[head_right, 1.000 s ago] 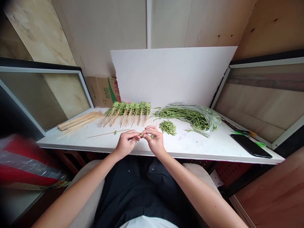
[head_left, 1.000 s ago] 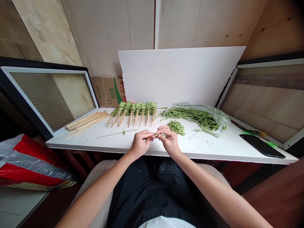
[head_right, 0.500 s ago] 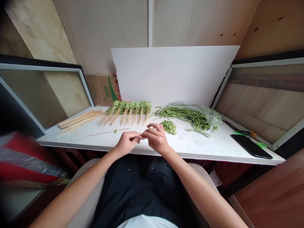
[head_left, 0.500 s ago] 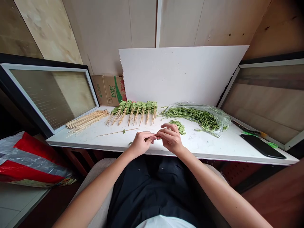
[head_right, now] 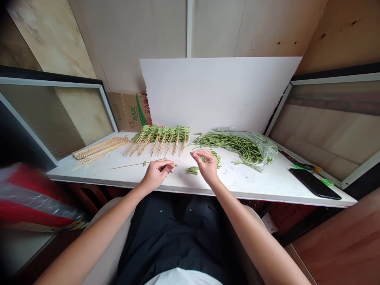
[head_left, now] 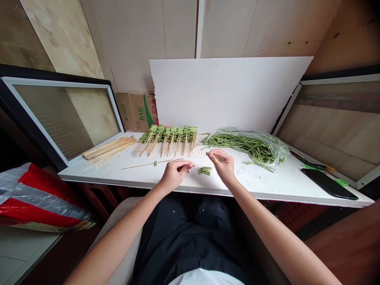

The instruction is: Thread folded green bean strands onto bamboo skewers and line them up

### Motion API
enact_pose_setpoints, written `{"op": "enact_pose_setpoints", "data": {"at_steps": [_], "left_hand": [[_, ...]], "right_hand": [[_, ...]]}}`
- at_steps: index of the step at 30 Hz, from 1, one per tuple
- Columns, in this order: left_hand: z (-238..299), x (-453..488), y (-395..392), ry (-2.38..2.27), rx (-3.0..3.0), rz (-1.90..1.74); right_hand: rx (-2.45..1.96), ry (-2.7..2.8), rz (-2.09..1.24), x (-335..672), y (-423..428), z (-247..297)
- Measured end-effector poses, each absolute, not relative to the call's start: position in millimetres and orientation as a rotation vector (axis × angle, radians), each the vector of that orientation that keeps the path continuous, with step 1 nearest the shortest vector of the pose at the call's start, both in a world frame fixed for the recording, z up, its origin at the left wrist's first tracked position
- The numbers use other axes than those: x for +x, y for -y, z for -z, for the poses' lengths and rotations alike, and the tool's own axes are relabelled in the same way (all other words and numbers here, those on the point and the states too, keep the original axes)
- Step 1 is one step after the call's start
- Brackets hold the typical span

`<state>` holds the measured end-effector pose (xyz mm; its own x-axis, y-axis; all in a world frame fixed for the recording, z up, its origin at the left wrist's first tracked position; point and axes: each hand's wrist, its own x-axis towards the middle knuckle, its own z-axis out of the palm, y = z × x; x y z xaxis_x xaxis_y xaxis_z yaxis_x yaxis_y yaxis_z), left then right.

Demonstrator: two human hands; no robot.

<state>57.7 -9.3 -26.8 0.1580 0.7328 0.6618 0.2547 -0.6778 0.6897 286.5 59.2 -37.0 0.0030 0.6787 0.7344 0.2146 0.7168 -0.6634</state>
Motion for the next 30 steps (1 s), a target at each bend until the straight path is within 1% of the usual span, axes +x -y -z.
{"op": "enact_pose_setpoints", "data": {"at_steps": [4, 10, 15, 18, 21, 24, 27, 30], "left_hand": [[28.3, 52.2, 5.4, -1.064, 2.191, -1.513], [30.4, 53.2, 5.7, -1.117, 2.274, -1.379], [38.4, 51.8, -1.1, -1.136, 2.287, -1.373], [45.1, 50.8, -6.5, -1.128, 2.216, -1.417], [49.1, 51.5, -8.8, -1.131, 2.151, -1.456], [50.0, 53.7, -8.3, -1.102, 2.133, -1.459], [50.1, 54.4, -8.0, -1.08, 2.15, -1.46], [50.1, 51.6, -9.3, -1.137, 2.2, -1.438]], "right_hand": [[-0.959, 1.745, -0.189, 305.8, -84.3, 56.5], [-0.97, 1.984, -0.159, 310.0, -91.6, 79.8], [-0.952, 2.047, -0.053, 310.9, -90.5, 78.0], [-0.951, 1.966, -0.123, 309.1, -86.0, 65.1], [-0.89, 1.944, -0.346, 298.7, -70.6, 47.5], [-0.74, 2.055, -0.562, 282.7, -50.8, 36.1], [-0.639, 2.066, -0.522, 272.6, -40.7, 34.4], [-0.667, 1.981, -0.438, 275.0, -42.4, 34.8]]}}
